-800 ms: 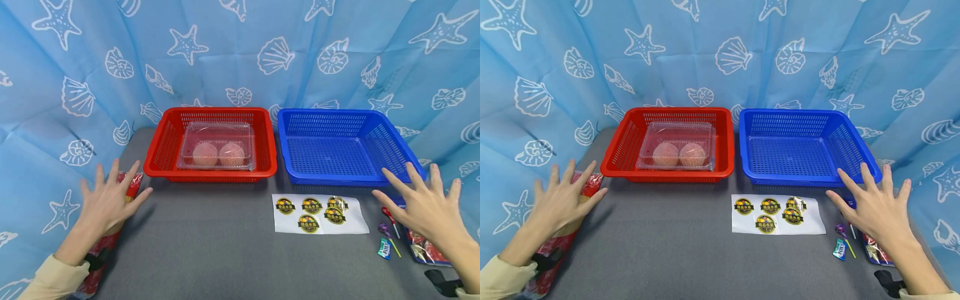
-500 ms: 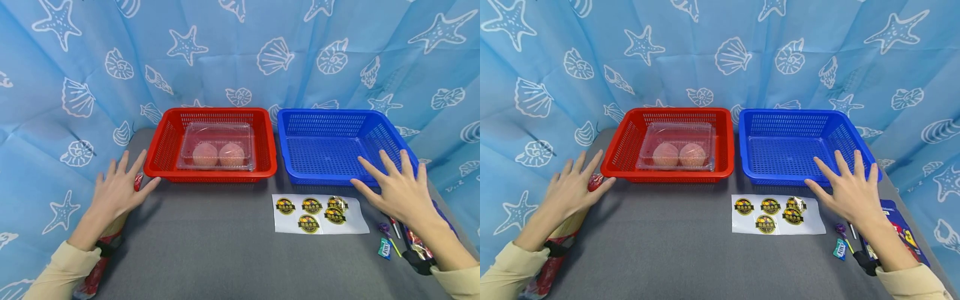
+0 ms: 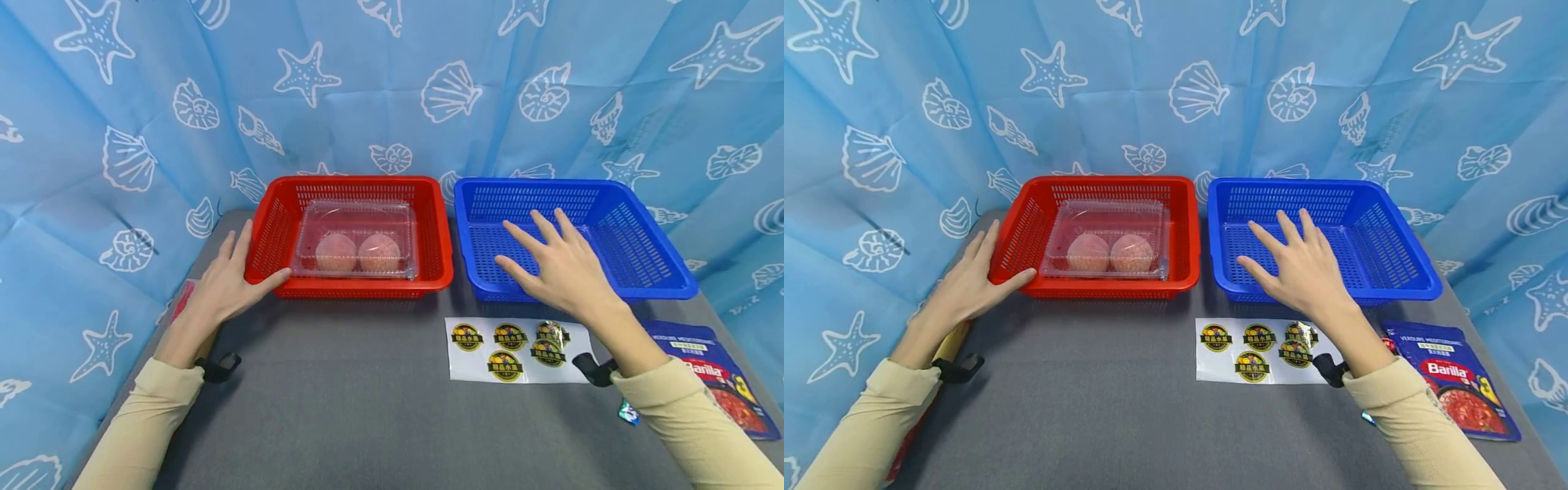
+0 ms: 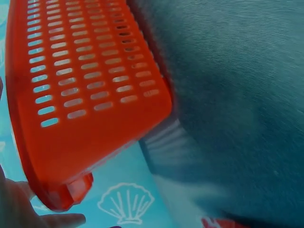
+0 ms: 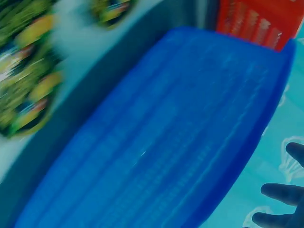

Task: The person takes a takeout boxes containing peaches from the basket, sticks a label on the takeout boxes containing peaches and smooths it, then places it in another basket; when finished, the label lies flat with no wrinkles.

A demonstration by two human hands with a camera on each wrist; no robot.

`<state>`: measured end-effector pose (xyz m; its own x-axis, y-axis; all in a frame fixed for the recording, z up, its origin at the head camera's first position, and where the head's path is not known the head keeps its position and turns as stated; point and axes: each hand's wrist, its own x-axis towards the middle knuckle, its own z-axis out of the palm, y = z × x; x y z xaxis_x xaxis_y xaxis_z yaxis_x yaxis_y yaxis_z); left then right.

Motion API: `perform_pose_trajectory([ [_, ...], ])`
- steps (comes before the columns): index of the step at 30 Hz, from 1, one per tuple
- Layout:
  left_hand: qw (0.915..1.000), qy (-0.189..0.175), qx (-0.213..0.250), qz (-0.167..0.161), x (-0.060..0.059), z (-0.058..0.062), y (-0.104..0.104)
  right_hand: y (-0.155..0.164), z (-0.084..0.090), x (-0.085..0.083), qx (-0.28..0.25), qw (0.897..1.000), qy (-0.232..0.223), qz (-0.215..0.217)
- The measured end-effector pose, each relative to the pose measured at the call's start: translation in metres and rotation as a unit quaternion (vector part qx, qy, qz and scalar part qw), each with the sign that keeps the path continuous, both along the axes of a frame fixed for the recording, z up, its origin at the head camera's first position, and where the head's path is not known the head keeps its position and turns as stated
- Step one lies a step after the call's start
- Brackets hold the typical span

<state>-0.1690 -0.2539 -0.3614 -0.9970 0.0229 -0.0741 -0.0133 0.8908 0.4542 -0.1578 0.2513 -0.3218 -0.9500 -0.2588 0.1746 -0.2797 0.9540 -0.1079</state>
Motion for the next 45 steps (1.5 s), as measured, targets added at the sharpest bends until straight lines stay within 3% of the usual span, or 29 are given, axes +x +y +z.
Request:
perform_pose_trajectory([
  [8, 0.9986, -0.011, 0.052, -0.006, -0.012, -0.006, 0.003, -0.057, 0.008, -0.026, -0.085, 0.995, -0.044, 0.024],
  [17, 0.9904, -0.009, 0.127, -0.052, -0.020, -0.010, -0.002, -0.112, 0.002, -0.043, -0.177, 0.980, -0.049, 0.078],
  [21, 0.9873, -0.029, 0.149, -0.046, -0.020, -0.011, -0.004, -0.130, -0.002, -0.048, -0.219, 0.968, -0.082, 0.086],
  [29, 0.9825, -0.043, 0.180, -0.021, -0.019, -0.014, -0.002, -0.155, -0.019, -0.060, -0.285, 0.945, -0.144, 0.072],
  [38, 0.9822, -0.056, 0.178, -0.017, -0.016, -0.011, -0.004, -0.164, -0.033, -0.066, -0.290, 0.927, -0.238, 0.003],
  [42, 0.9828, -0.057, 0.175, -0.021, -0.017, -0.011, -0.004, -0.164, -0.033, -0.068, -0.309, 0.910, -0.277, -0.005],
  [45, 0.9828, -0.059, 0.174, -0.020, -0.017, -0.011, -0.004, -0.163, -0.034, -0.071, -0.335, 0.892, -0.304, -0.004],
])
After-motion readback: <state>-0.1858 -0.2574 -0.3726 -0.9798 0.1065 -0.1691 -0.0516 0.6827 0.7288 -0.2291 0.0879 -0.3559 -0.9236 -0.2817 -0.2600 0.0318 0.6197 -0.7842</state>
